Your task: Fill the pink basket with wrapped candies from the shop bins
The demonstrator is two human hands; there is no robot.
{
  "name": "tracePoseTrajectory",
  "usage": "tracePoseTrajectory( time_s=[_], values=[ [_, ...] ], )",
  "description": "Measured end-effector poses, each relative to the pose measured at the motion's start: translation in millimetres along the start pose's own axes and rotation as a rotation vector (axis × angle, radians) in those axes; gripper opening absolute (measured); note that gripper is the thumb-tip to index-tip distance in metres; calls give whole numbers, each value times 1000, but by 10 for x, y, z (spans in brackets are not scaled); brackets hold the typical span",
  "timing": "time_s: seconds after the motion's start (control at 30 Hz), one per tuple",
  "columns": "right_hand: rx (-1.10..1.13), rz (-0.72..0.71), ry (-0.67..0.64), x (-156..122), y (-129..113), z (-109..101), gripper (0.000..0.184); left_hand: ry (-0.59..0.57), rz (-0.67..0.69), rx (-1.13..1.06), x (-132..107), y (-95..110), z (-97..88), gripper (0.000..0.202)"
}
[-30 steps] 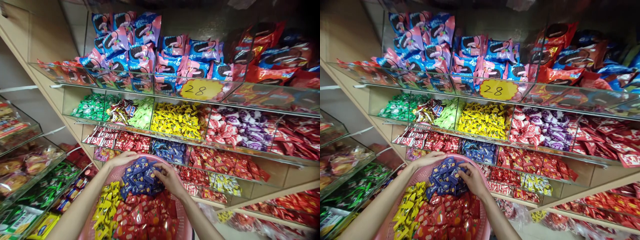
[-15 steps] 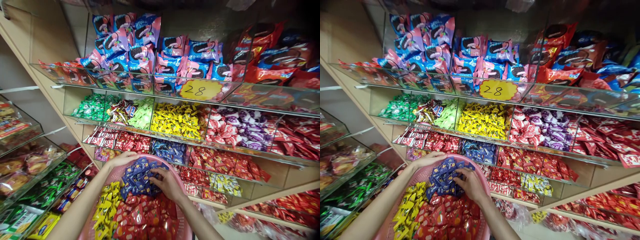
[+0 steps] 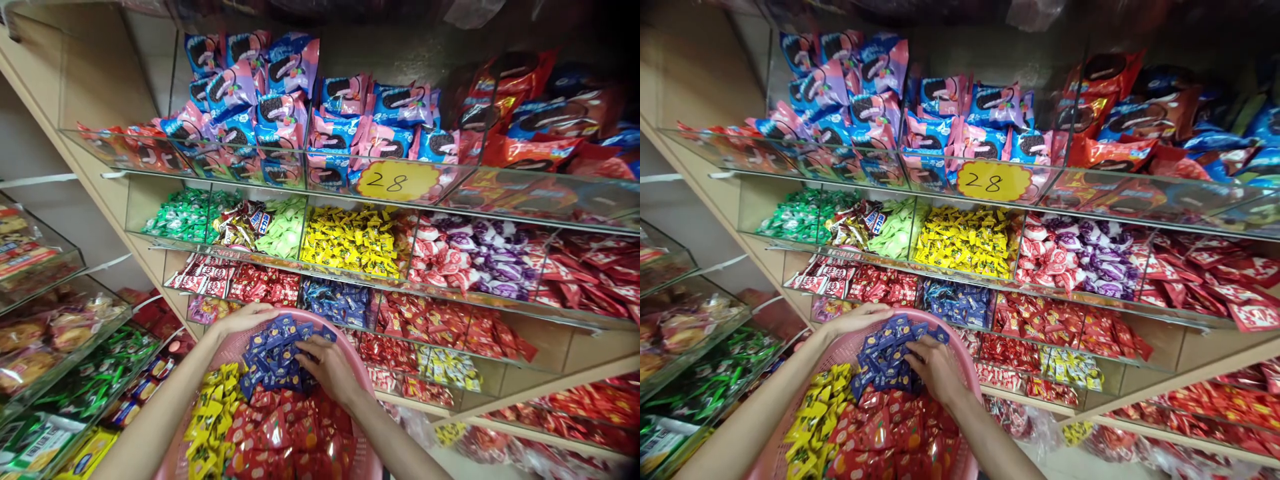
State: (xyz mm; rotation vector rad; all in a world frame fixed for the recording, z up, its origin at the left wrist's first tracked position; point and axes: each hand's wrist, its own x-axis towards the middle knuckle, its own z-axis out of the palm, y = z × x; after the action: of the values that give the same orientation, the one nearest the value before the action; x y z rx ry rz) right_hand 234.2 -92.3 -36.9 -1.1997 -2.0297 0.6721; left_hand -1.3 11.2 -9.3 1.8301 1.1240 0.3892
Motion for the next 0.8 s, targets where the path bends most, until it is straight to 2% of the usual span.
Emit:
tracePoseTrajectory(
  time_s=[0.2,0.37,0.47,0.53,0.63,0.73,0.8],
  values=[
    [-60,-28,45,12,-6,18,25,-5,-24,29,14,-15,-15,51],
    [-180,18,-30,11,-32,-11,20,-8,2,21,9,21,-25,50],
    [-189,43,-30,-4,-88,-18,23,-17,0,19,-5,86,-27,49],
    [-157,38,15,-4,-121,-34,26,-18,-1,7,-15,118,-26,49],
    [-76,4,150,48,-95,-135,27,-9,6,0,-26,126,-21,49],
    [-40,47,291,157,94,-343,28,-13,2,-1,-38,99,-18,50],
    [-80,130,316,229,309,-491,28,-23,2,-5,-48,83,-20,49]
  ],
)
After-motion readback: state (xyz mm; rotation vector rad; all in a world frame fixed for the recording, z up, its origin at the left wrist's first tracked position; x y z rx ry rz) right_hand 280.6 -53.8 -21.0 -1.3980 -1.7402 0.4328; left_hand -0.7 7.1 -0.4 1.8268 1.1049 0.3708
